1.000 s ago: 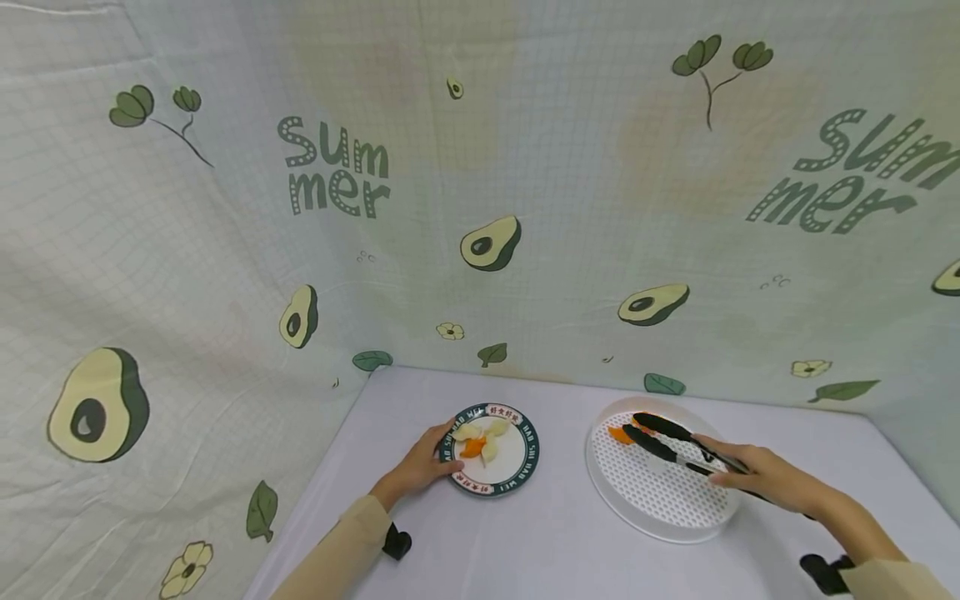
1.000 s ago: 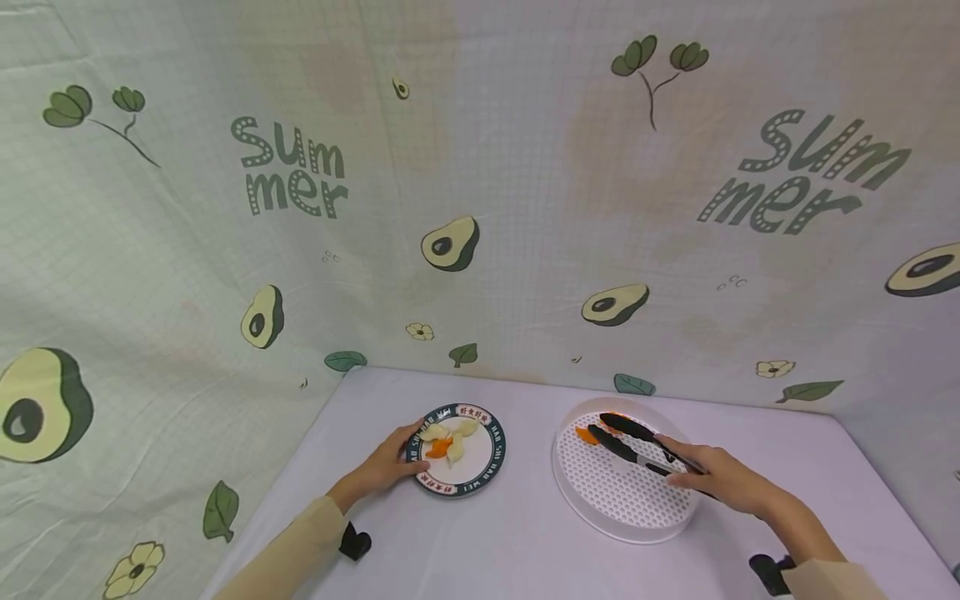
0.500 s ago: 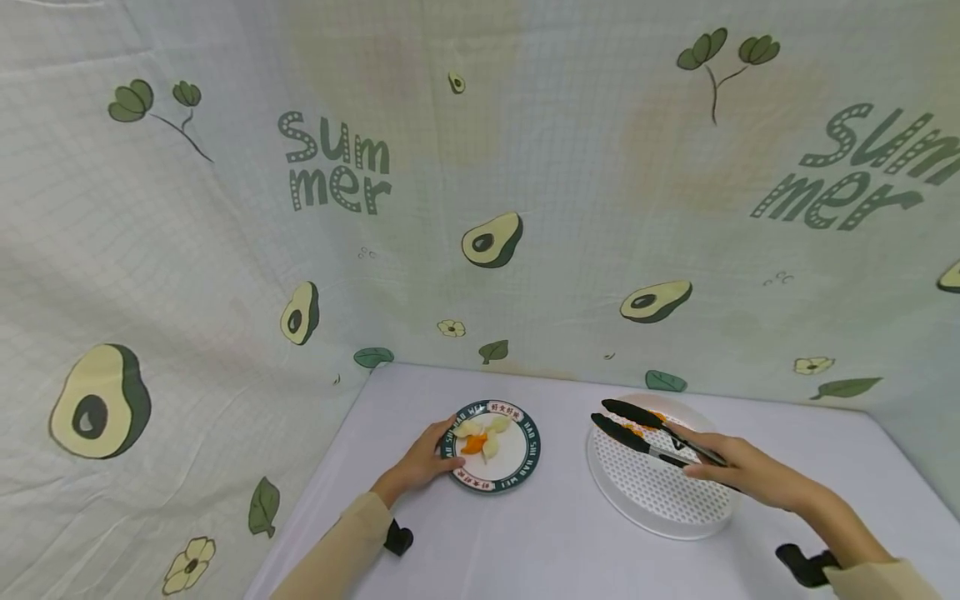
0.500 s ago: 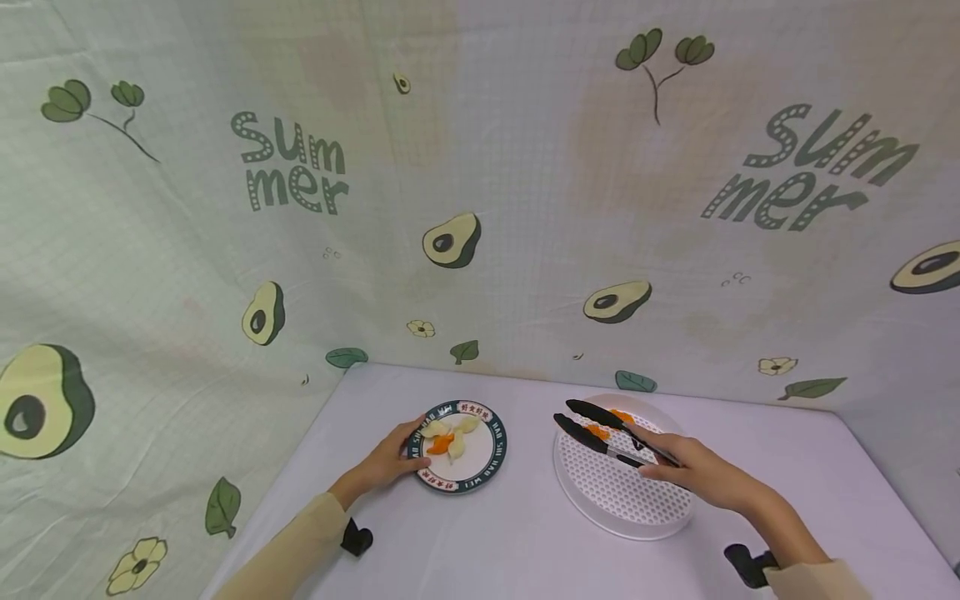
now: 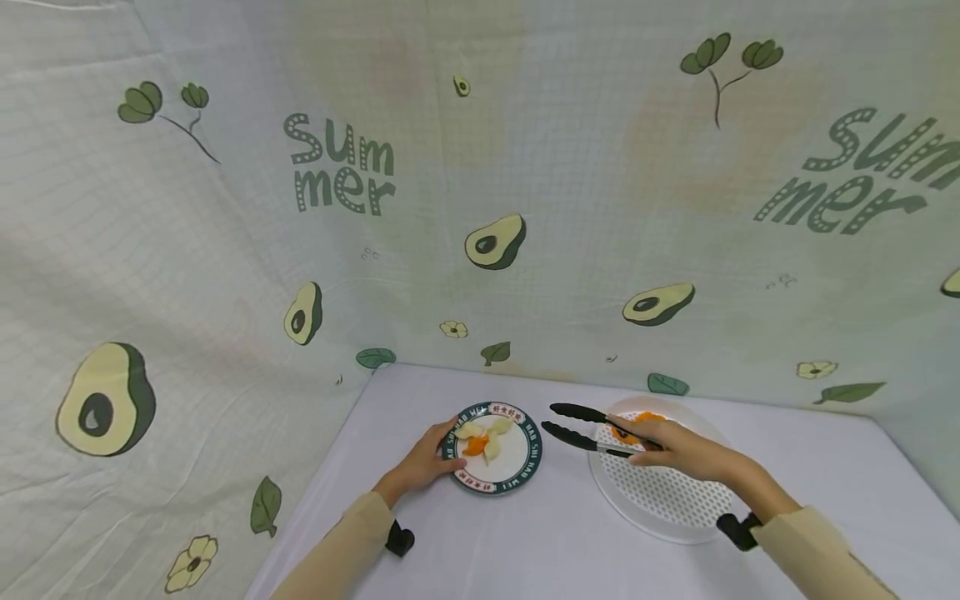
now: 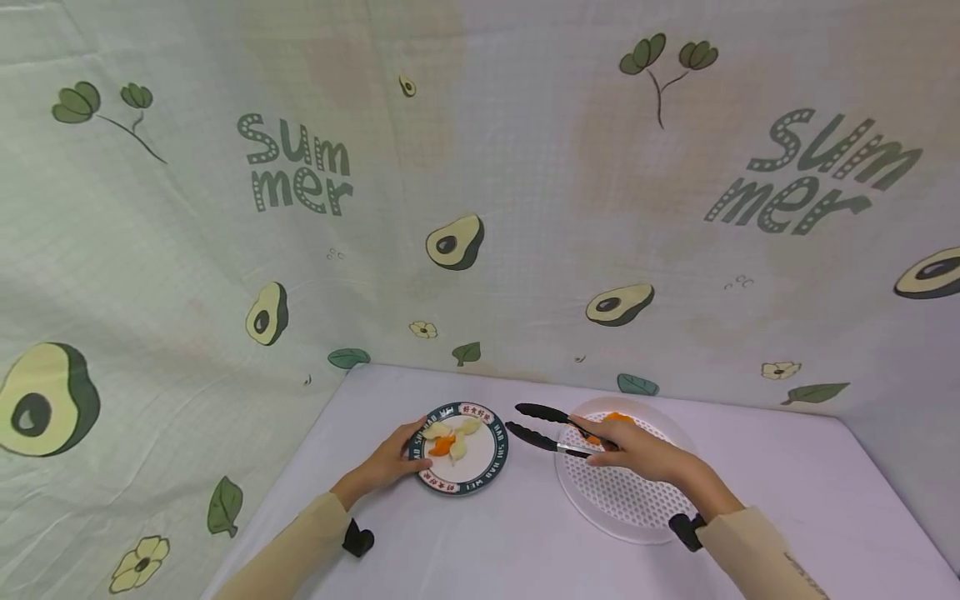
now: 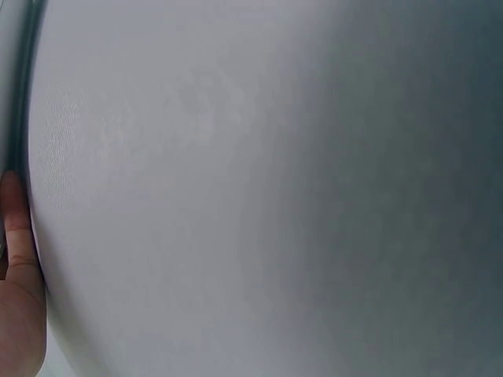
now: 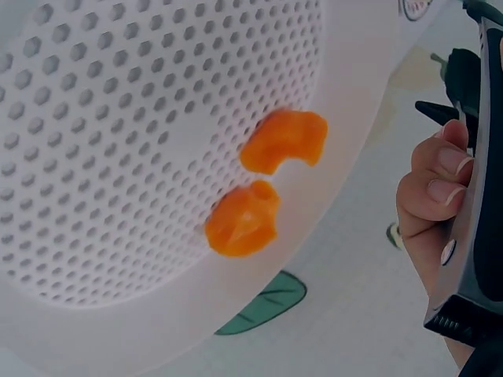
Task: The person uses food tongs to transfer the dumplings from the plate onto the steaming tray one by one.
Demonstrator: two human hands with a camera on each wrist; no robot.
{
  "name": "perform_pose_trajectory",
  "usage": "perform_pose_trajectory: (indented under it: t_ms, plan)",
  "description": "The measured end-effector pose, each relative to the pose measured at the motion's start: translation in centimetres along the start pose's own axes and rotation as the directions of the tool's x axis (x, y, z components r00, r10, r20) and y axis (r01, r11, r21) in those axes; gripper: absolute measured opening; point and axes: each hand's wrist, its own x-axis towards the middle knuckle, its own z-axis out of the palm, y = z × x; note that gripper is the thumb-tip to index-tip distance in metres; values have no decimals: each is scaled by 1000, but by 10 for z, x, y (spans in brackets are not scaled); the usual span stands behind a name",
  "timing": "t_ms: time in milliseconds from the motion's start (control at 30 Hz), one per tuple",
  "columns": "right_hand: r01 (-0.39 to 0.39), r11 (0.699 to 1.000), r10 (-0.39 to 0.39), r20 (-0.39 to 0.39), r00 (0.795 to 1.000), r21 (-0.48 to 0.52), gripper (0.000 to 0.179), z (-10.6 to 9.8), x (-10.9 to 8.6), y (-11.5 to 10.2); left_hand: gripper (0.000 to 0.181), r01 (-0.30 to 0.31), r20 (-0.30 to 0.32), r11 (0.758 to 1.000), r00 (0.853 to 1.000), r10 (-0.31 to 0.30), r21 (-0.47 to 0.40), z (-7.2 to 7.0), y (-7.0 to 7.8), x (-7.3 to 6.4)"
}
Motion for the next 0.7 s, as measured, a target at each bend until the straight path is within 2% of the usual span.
perform_pose_trajectory:
  t_ms: [100,233,433,700]
  plan:
    - [6,999,-5,21,1000,-36,70,4,14,2,85,4,4,1000,1000,-4,5,0,2,-1]
    - [-28,996,30,25,999,-83,70,6,30,5,84,-14,1,1000,1000,14,2,-1,4,-1]
    - [-88,993,94,67,993,-83,72,9,50,9,85,-5,1,1000,1000,5,-1,0,1,-1]
    - [-115,986,127,105,986,-119,71,14,76,16,85,21,0,1000,1000,-21,-6,2,-1,-1]
